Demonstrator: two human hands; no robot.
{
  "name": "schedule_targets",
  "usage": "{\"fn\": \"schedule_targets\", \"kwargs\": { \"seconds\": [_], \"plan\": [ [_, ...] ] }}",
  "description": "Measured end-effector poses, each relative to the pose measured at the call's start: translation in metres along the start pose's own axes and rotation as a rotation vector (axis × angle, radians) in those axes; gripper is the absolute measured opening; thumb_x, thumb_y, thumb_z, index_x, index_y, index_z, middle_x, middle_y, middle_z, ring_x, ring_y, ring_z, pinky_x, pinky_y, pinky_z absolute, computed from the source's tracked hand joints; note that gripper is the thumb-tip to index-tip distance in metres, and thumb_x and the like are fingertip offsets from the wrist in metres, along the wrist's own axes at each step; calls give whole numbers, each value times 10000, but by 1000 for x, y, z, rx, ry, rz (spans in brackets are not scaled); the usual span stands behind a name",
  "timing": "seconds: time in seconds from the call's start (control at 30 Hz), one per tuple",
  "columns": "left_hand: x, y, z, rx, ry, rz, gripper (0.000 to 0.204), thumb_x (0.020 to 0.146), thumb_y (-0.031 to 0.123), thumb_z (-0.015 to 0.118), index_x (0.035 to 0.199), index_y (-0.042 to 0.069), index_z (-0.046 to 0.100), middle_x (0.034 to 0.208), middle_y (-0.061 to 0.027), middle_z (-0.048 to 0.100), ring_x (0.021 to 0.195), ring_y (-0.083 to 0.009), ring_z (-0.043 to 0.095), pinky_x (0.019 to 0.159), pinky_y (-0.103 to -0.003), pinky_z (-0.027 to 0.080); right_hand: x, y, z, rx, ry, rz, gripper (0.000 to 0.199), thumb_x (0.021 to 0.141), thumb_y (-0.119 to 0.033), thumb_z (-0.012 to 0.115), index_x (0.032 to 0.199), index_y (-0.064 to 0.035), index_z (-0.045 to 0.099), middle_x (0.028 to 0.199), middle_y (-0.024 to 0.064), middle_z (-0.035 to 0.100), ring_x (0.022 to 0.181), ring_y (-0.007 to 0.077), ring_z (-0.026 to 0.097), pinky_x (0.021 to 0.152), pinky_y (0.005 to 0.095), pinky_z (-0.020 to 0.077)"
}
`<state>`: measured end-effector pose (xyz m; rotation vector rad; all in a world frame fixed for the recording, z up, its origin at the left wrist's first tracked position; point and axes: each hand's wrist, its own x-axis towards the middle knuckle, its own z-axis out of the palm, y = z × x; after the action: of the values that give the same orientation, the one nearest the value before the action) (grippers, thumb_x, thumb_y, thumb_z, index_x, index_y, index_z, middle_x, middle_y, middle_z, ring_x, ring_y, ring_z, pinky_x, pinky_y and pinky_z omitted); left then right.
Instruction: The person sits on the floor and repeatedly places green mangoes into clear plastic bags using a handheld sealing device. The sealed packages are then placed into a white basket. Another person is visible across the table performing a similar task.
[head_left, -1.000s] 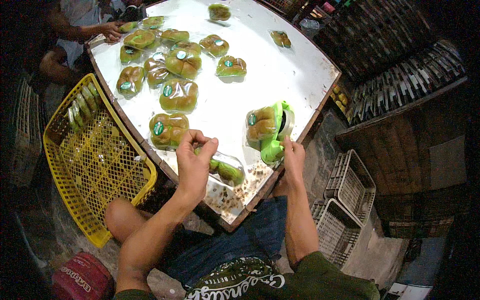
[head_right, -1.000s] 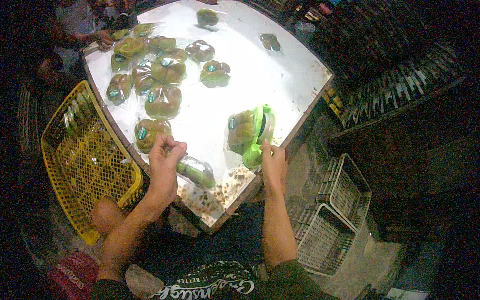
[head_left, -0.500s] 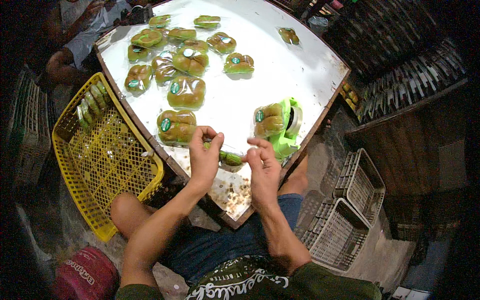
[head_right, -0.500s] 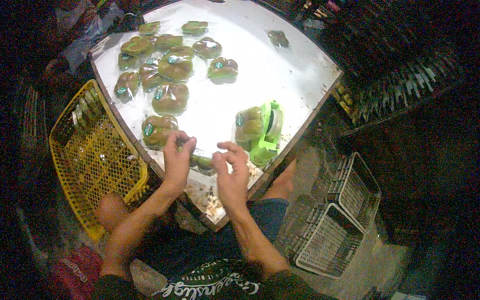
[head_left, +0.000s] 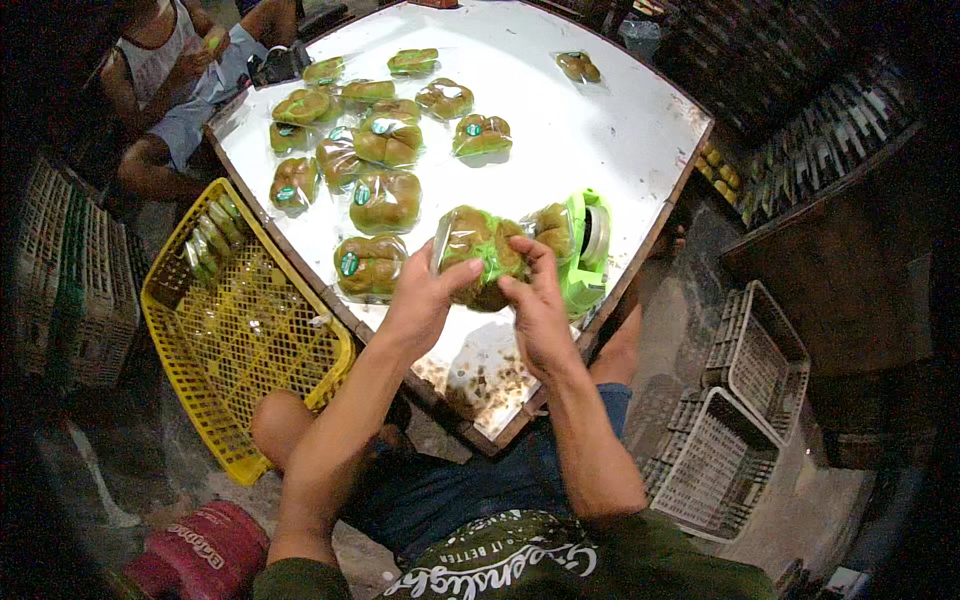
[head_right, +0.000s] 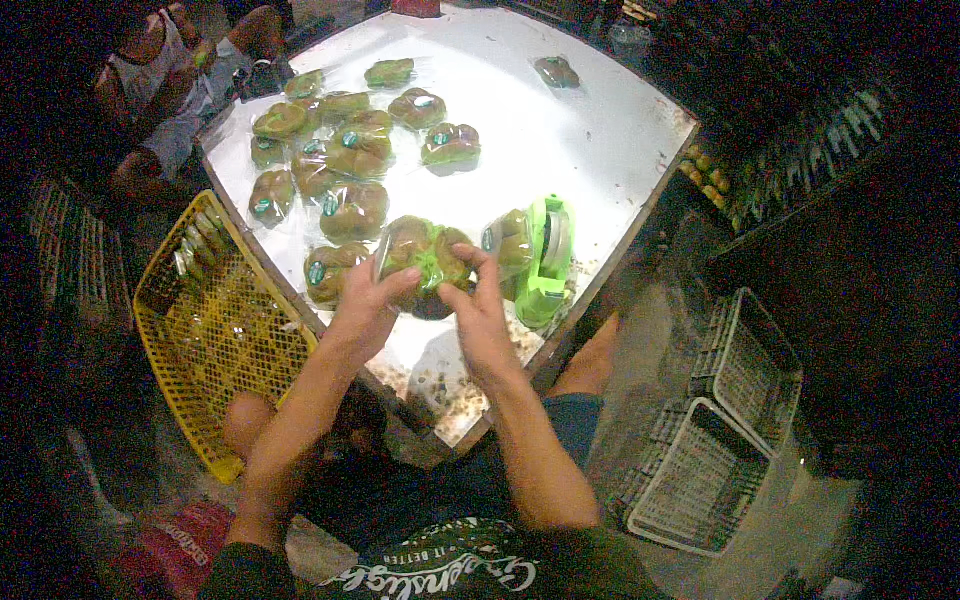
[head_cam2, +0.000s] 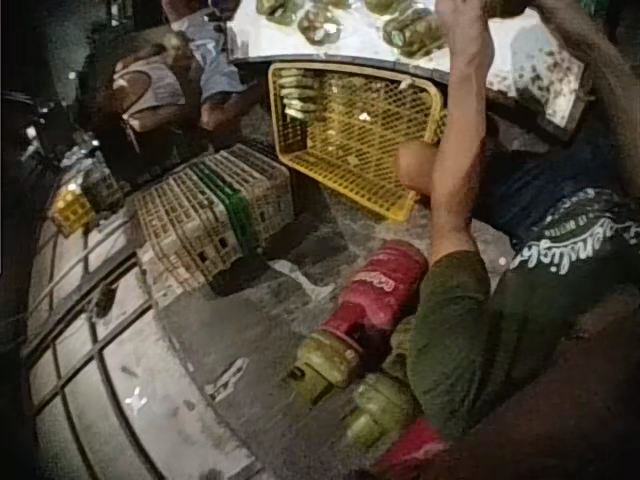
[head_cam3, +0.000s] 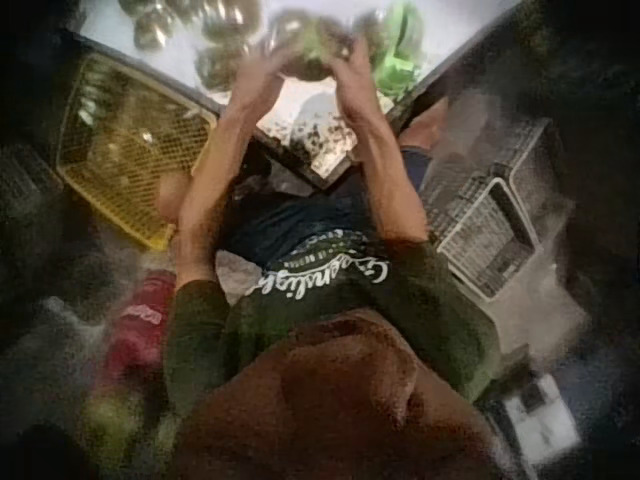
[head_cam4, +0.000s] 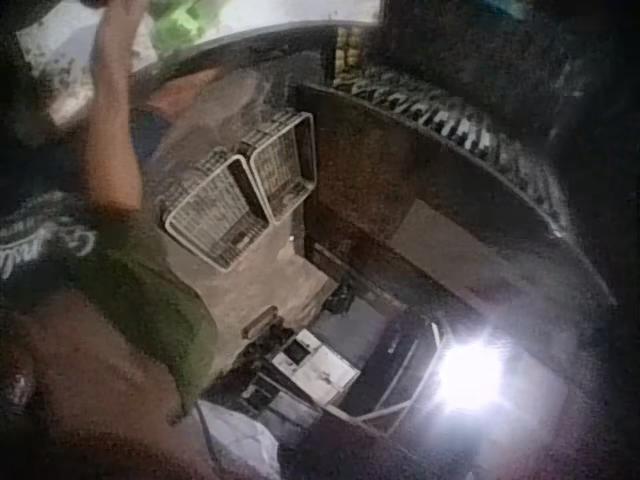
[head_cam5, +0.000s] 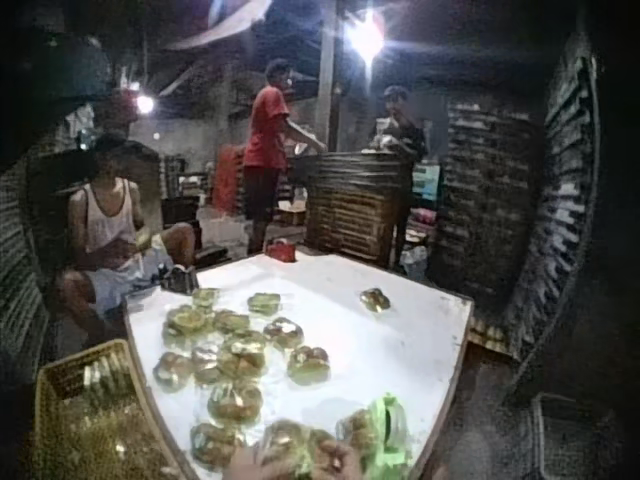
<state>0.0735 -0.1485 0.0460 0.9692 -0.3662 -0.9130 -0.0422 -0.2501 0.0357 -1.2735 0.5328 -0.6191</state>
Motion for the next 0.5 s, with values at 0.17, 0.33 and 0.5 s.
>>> {"fn": "schedule_targets", "kwargs": {
  "seconds": [0.17, 0.33, 0.5],
  "plan": [
    [80, -52, 13, 570, 109, -86, 628, 876, 353, 684, 1314, -48, 479, 1263, -184, 563, 1199, -267, 517, 1029, -409, 415, -15, -26, -38, -58, 274, -67, 325, 958, -148, 574, 1242, -5, 505, 1154, 112, 576, 1031, 183, 563, 945, 320, 444],
    [79, -61, -46, 1133, 170, 400, 914, 754, 428, 750, 1444, -6, 335, 1417, -213, 414, 1323, -354, 381, 1137, -441, 266, -49, -20, -71, -112, 209, -32, 218, 956, -129, 582, 1130, 1, 566, 1066, 93, 630, 935, 168, 618, 855, 296, 488],
    [25, 9, -106, 2076, 169, -328, 1365, 562, 458, 903, 1518, -28, 58, 1519, -277, 251, 1412, -455, 211, 1154, -530, 227, -68, 10, -71, -193, 86, 91, 229, 928, -149, 628, 1095, 0, 577, 1050, 104, 642, 951, 187, 624, 865, 320, 497]
  ]
}}
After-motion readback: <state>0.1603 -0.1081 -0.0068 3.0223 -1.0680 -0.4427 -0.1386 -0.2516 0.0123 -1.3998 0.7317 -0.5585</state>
